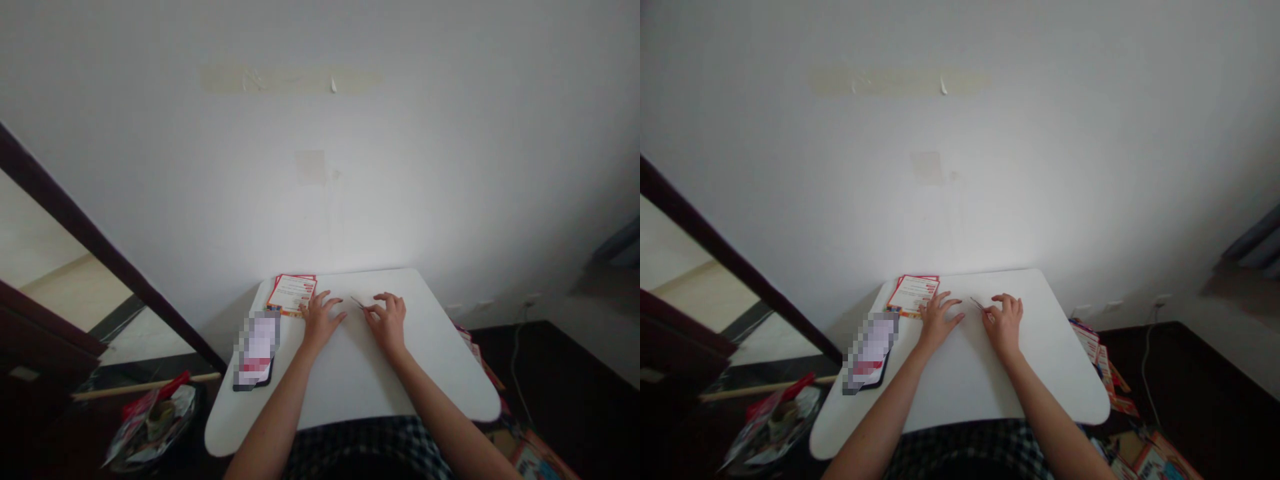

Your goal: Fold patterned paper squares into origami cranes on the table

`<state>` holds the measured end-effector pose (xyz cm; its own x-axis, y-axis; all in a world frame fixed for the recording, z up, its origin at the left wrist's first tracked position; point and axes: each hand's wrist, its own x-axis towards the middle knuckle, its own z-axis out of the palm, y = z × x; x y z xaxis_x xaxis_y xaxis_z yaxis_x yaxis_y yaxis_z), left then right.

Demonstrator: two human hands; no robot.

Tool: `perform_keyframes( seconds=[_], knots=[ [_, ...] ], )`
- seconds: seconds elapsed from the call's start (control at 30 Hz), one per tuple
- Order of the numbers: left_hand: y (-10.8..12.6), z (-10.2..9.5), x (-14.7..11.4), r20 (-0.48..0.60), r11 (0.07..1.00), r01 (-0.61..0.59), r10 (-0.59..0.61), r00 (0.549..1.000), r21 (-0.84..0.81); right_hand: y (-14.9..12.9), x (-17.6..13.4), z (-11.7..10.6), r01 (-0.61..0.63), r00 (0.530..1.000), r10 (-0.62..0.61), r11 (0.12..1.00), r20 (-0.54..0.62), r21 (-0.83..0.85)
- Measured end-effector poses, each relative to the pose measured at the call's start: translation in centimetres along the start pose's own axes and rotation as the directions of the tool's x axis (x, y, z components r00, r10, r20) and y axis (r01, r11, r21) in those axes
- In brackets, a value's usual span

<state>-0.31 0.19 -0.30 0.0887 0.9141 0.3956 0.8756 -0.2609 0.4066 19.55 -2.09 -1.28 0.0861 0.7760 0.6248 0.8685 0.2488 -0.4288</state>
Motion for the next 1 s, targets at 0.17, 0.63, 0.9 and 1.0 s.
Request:
perform_keyframes(
  seconds=[0.17,0.63,0.9,1.0],
  knots=[
    [0.1,-0.2,-0.1,0.024,1.0,-0.003,0.002,1.0,0.019,-0.3,0.0,0.1,0.024,0.987,-0.018,0.999,0.157,-0.04],
    [0.6,-0.2,-0.3,0.038,0.999,-0.028,0.027,0.999,0.018,-1.2,0.2,-0.2,0.051,0.96,-0.033,0.997,0.277,-0.055],
    [1.3,-0.6,-0.4,0.092,0.999,-0.038,0.036,0.995,0.024,-1.1,0.3,-0.3,0.071,0.935,-0.079,0.997,0.347,0.036],
    [1.5,-0.6,-0.3,0.121,0.999,-0.023,0.019,0.992,0.028,-0.8,0.4,0.0,0.027,0.928,-0.038,0.999,0.371,0.036]
  ],
)
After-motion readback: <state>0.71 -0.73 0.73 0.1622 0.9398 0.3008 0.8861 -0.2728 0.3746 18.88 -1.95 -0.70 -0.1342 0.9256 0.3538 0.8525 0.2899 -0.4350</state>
